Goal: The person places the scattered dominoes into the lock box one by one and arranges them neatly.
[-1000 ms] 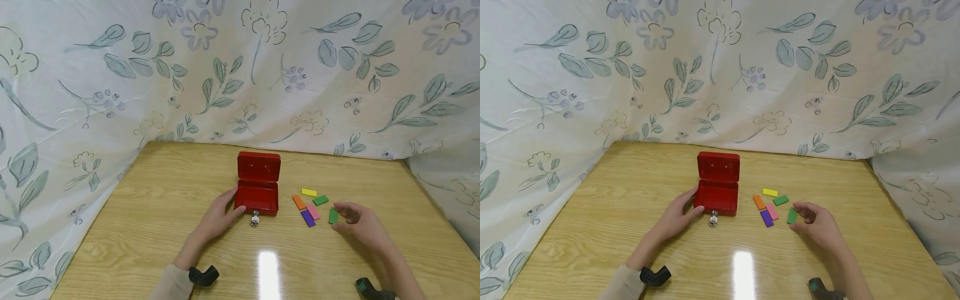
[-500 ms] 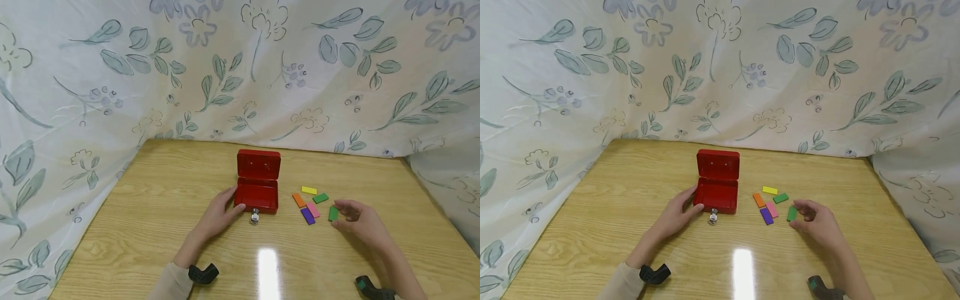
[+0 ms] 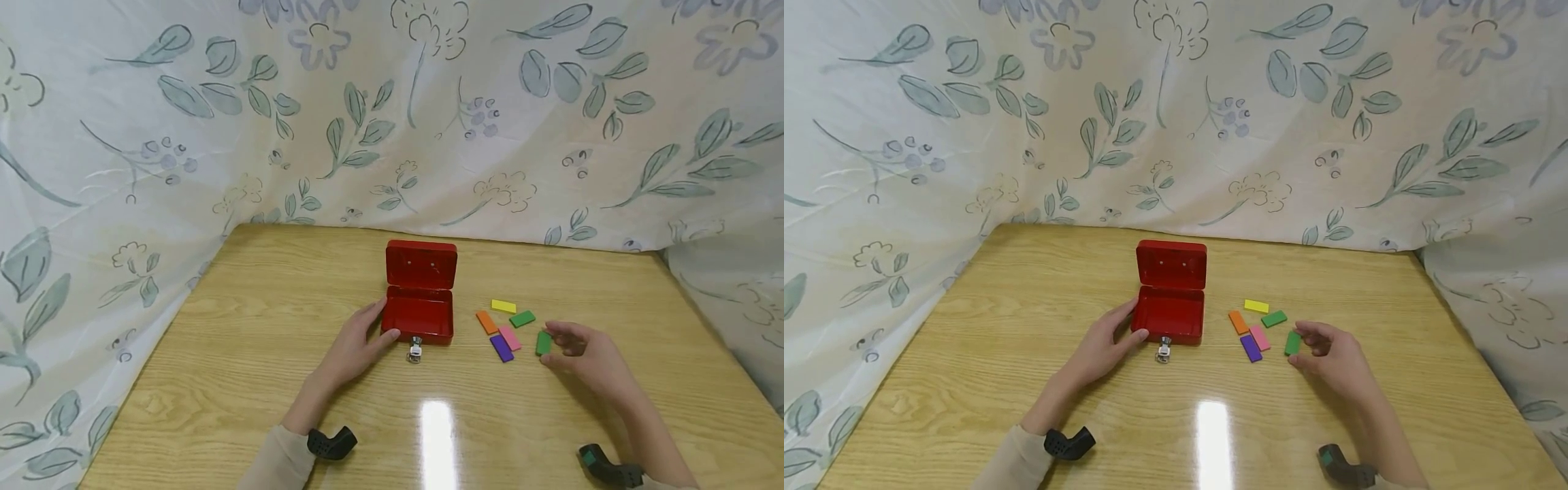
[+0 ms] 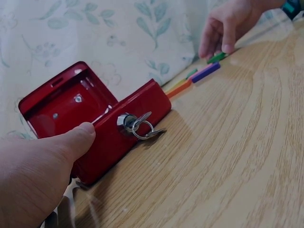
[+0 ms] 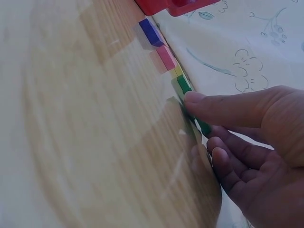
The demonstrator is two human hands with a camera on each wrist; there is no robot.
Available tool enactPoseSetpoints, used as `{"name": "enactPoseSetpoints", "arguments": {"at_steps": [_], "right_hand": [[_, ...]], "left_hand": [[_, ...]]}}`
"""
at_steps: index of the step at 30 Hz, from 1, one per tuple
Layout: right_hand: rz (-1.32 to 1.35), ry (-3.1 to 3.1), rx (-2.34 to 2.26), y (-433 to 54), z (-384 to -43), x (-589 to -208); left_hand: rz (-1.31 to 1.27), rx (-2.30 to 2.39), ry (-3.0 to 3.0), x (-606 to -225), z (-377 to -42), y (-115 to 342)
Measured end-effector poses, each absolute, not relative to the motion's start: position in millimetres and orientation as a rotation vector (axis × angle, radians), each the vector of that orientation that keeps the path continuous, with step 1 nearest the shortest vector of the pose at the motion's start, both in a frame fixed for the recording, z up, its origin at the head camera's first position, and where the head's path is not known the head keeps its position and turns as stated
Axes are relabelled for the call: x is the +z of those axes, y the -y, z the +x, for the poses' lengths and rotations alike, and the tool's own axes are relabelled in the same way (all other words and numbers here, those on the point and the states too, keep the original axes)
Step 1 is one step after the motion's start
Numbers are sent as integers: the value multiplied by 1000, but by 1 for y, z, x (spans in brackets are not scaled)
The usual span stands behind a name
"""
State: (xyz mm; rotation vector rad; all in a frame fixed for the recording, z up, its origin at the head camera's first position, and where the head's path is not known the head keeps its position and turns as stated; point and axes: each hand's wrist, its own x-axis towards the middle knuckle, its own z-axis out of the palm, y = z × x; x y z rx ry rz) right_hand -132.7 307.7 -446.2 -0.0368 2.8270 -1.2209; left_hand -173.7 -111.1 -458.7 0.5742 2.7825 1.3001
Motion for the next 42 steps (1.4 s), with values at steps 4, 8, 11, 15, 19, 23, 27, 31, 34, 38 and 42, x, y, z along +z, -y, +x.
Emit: {"name": "enactPoseSetpoints", "arguments": {"at_steps": [4, 8, 11, 15, 19, 23, 27, 31, 34, 38, 42], "right_hand": [[-26, -2819, -1223, -307, -133, -445], [-7, -2821, -1217, -305, -131, -444], [-9, -2834, -1217, -303, -130, -442], [-18, -2846, -1237, -300, -129, -440], [-33, -2866, -1258, -297, -128, -438], [-53, -2884, -1275, -294, -127, -436], [-45, -2872, -1314, -291, -125, -434], [-33, -2873, -1339, -287, -124, -431], [-33, -2881, -1341, -284, -123, -430], [-23, -2839, -1389, -278, -123, -432], [-19, -2782, -1443, -272, -124, -431]], "left_hand": [[562, 1296, -2778, -458, -173, 111], [557, 1297, -2777, -458, -172, 111], [564, 1304, -2780, -458, -172, 110], [574, 1311, -2780, -458, -172, 111], [573, 1308, -2781, -458, -172, 111], [569, 1310, -2780, -460, -173, 111], [562, 1321, -2783, -464, -174, 112], [557, 1331, -2787, -467, -175, 112], [559, 1334, -2789, -467, -175, 112], [556, 1334, -2785, -467, -175, 112], [549, 1328, -2782, -465, -174, 112]]}}
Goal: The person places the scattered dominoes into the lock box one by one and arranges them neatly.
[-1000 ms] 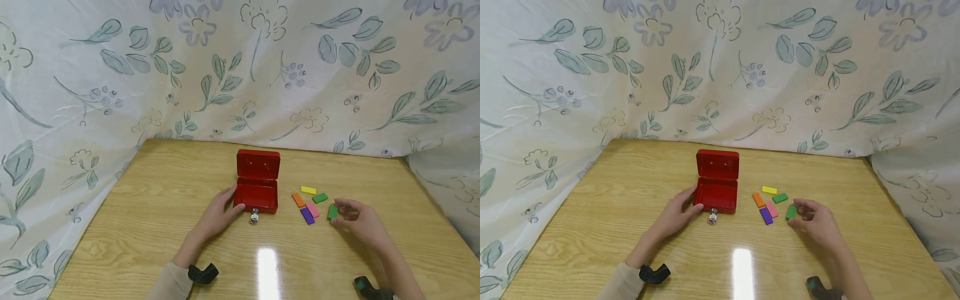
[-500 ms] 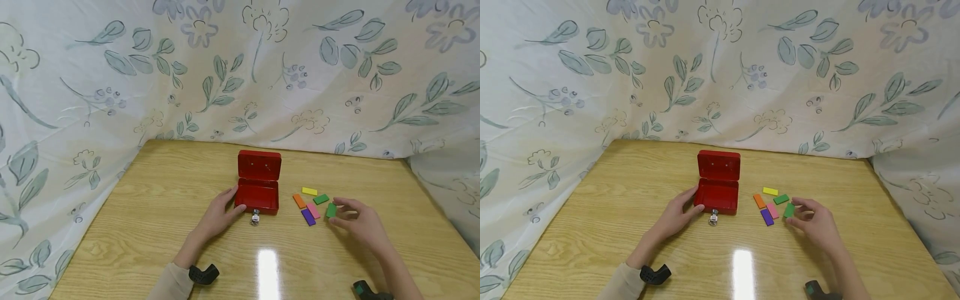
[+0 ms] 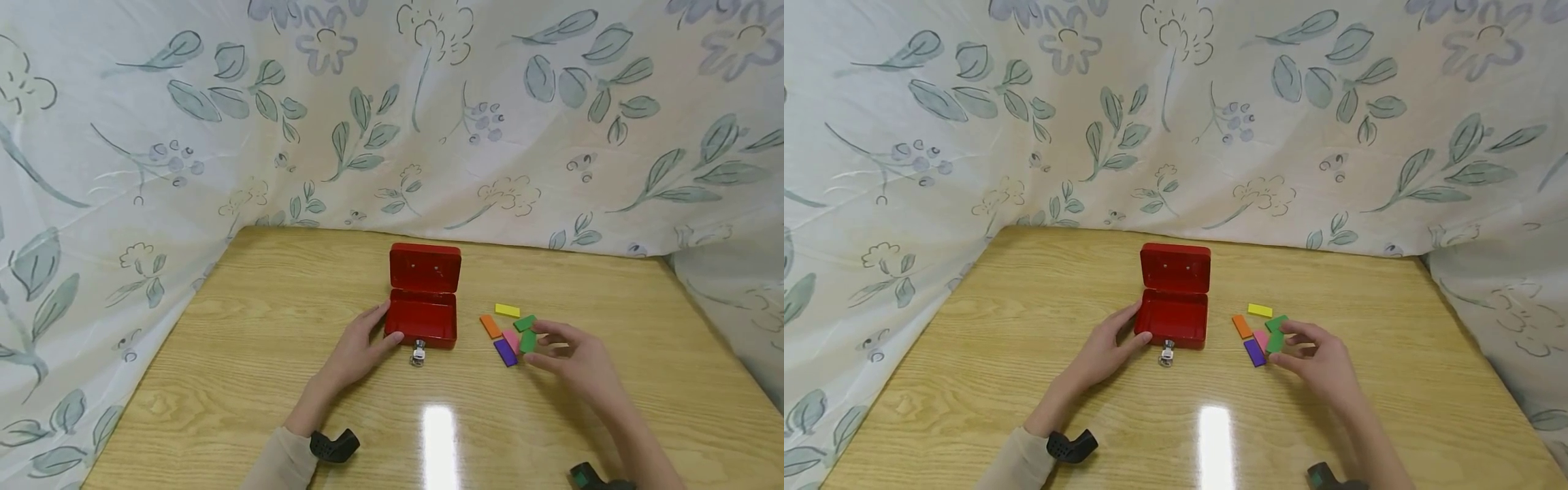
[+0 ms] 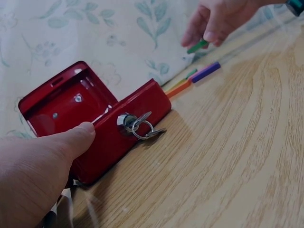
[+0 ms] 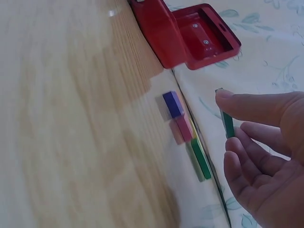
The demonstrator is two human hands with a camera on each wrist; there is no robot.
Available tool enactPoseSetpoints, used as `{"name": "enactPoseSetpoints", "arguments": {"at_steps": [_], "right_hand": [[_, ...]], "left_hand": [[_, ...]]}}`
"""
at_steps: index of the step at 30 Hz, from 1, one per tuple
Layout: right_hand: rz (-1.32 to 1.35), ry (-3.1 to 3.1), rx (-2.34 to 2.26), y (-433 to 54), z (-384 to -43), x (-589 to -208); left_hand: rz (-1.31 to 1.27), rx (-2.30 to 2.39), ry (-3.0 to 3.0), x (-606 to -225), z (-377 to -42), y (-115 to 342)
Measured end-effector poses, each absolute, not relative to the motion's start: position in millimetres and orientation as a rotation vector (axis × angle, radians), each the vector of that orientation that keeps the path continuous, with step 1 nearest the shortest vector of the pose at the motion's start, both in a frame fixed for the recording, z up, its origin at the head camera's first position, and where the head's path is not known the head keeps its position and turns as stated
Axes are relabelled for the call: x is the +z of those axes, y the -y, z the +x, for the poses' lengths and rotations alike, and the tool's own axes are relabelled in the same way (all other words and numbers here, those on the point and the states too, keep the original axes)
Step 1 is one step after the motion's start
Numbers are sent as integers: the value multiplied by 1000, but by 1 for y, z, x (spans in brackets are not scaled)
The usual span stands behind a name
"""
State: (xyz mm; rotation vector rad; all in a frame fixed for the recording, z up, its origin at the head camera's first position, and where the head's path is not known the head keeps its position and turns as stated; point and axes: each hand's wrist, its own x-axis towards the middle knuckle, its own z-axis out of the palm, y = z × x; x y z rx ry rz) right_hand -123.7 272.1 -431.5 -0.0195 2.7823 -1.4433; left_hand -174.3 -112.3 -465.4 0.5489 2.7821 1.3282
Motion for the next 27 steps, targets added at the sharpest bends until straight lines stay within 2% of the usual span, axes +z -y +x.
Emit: {"name": "enactPoseSetpoints", "arguments": {"at_steps": [18, 27], "right_hand": [[-37, -2702, -1533, -243, -125, -423], [-107, -2703, -1561, -228, -130, -406]], "left_hand": [[567, 1336, -2765, -464, -174, 110], [542, 1338, -2777, -464, -173, 111]]}}
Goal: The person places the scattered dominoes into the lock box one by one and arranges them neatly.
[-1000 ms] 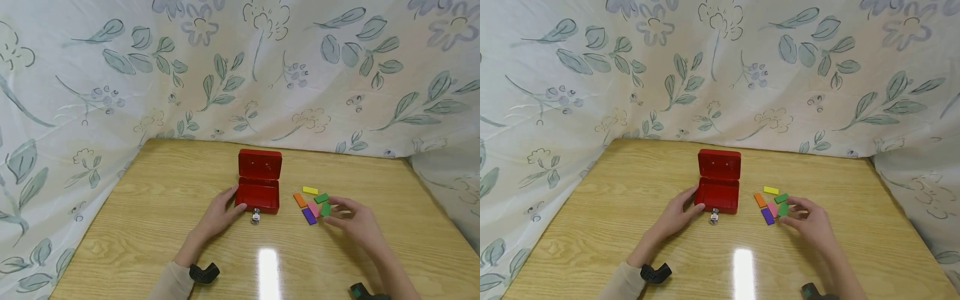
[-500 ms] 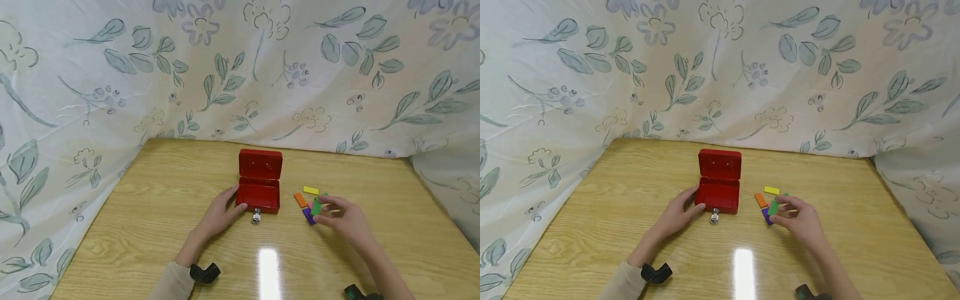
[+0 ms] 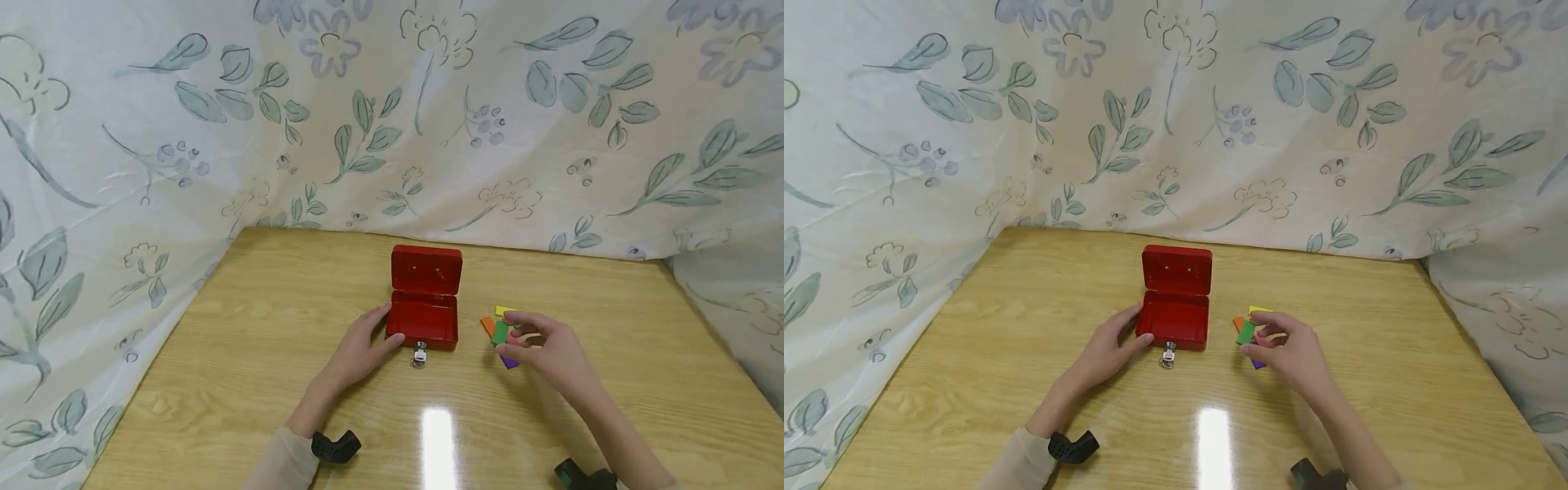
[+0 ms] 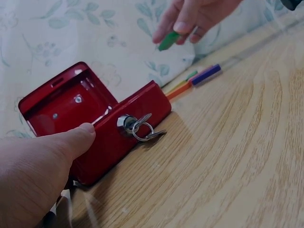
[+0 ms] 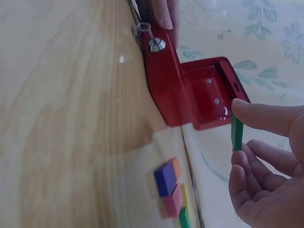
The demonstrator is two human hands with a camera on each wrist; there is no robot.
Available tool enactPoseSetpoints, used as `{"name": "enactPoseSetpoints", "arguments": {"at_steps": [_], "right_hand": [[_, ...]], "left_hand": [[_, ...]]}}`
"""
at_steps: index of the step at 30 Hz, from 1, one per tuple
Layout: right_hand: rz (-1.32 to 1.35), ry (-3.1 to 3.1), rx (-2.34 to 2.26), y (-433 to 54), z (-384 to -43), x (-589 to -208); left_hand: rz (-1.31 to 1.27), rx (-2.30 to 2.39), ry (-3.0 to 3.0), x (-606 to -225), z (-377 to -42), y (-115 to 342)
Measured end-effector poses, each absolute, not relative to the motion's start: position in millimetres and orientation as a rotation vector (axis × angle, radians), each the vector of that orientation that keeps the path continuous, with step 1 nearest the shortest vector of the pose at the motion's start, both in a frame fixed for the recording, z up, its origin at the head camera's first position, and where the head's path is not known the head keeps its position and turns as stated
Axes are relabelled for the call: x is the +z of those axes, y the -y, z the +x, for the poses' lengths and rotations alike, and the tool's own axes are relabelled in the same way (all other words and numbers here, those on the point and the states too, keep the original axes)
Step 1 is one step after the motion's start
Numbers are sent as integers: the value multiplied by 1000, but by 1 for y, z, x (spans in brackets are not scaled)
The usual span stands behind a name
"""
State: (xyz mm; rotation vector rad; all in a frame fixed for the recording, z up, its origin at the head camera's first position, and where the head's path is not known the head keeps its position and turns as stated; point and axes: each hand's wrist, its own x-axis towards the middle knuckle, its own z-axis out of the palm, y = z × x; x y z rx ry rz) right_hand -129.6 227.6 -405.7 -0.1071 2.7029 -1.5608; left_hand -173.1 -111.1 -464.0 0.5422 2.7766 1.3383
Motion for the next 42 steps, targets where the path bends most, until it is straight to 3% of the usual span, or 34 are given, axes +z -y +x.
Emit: {"name": "enactPoseSetpoints", "arguments": {"at_steps": [18, 32, 42], "right_hand": [[-238, -2672, -1636, -187, -144, -386], [-81, -2425, -1802, -149, -148, -409], [-127, -2460, -1845, -129, -157, -415]], "left_hand": [[552, 1341, -2799, -469, -173, 111], [547, 1326, -2808, -469, -170, 110], [565, 1333, -2811, -466, -168, 109]]}}
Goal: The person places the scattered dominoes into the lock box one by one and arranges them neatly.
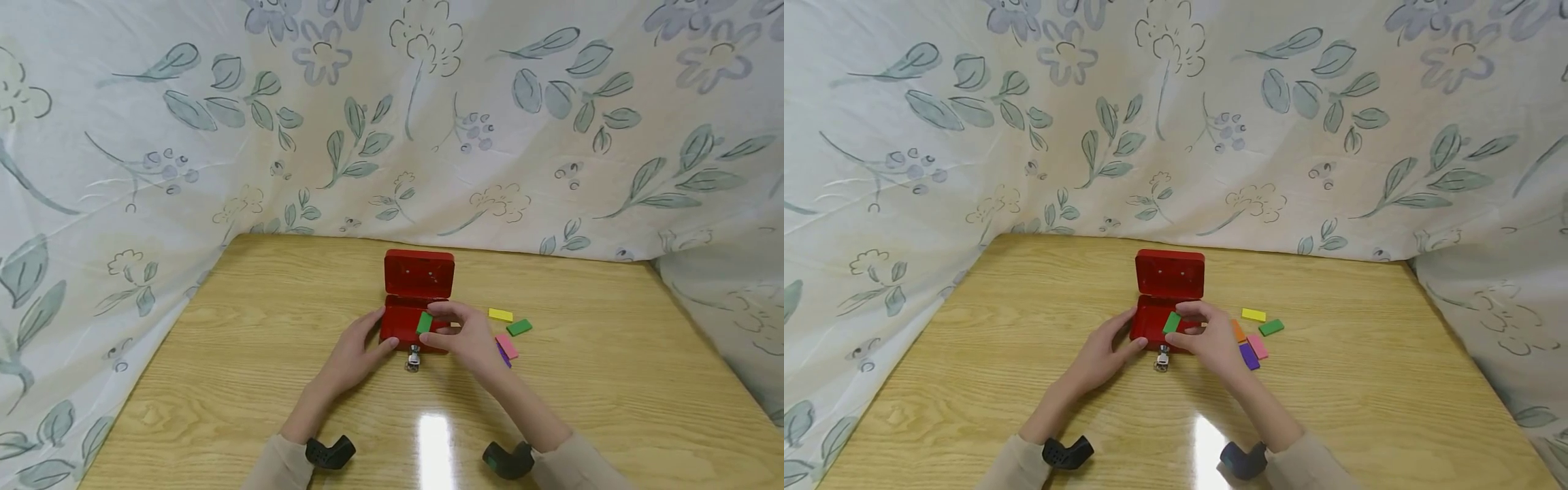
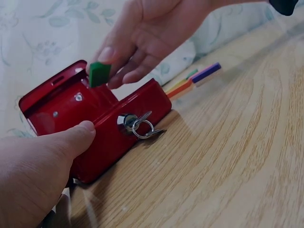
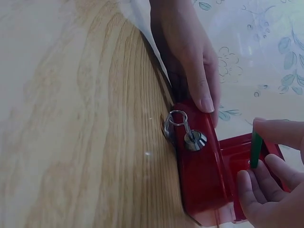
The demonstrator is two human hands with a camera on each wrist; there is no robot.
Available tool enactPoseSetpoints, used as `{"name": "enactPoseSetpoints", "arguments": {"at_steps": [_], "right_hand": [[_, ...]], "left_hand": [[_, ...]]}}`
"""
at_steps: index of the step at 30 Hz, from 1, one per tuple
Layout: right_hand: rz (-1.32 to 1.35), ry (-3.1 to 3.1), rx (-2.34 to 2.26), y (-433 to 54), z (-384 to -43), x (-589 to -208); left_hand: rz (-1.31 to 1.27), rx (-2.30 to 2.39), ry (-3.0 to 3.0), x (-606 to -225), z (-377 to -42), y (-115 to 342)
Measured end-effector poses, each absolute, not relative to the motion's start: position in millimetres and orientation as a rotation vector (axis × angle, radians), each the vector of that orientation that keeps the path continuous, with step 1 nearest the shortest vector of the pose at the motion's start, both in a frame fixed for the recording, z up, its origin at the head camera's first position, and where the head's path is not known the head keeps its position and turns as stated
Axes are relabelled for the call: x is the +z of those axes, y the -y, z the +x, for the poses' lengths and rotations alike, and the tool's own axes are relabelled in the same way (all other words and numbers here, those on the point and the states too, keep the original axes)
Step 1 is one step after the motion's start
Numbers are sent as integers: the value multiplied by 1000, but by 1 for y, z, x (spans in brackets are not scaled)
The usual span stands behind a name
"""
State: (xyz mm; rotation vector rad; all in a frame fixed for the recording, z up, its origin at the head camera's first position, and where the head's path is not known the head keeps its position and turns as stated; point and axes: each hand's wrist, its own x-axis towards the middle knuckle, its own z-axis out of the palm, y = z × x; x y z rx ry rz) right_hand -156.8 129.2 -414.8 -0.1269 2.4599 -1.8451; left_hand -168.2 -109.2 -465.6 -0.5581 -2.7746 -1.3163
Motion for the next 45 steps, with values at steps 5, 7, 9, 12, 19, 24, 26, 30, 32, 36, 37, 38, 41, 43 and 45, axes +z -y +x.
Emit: {"name": "enactPoseSetpoints", "arguments": {"at_steps": [5, 7, 9, 12, 19, 24, 26, 30, 32, 36, 37, 38, 41, 43, 45], "right_hand": [[-145, -2481, -1852, -119, -163, -419], [-144, -2481, -1851, -114, -166, -420], [-148, -2483, -1847, -110, -168, -421], [-161, -2494, -1849, -104, -171, -423], [-213, -2540, -1836, -94, -179, -427], [-262, -2566, -1790, -91, -187, -428], [-293, -2565, -1762, -90, -190, -429], [-337, -2532, -1691, -88, -197, -430], [-341, -2521, -1654, -86, -199, -431], [-337, -2519, -1612, -83, -203, -434], [-338, -2523, -1608, -82, -204, -435], [-344, -2533, -1601, -81, -205, -436], [-362, -2580, -1574, -79, -205, -438], [-374, -2621, -1553, -78, -205, -438], [-382, -2654, -1535, -77, -204, -438]], "left_hand": [[-561, -1318, 2771, -466, -168, 110], [-556, -1317, 2774, -466, -168, 111], [-555, -1316, 2775, -466, -168, 111], [-559, -1313, 2773, -466, -168, 112], [-582, -1309, 2761, -465, -169, 113], [-592, -1319, 2748, -465, -170, 113], [-591, -1320, 2750, -465, -170, 113], [-593, -1316, 2755, -467, -170, 112], [-599, -1312, 2754, -467, -170, 112], [-609, -1312, 2749, -468, -170, 112], [-609, -1313, 2749, -468, -170, 112], [-607, -1315, 2749, -468, -170, 111], [-597, -1317, 2754, -468, -170, 111], [-596, -1320, 2755, -469, -170, 111], [-595, -1319, 2756, -469, -170, 111]]}}
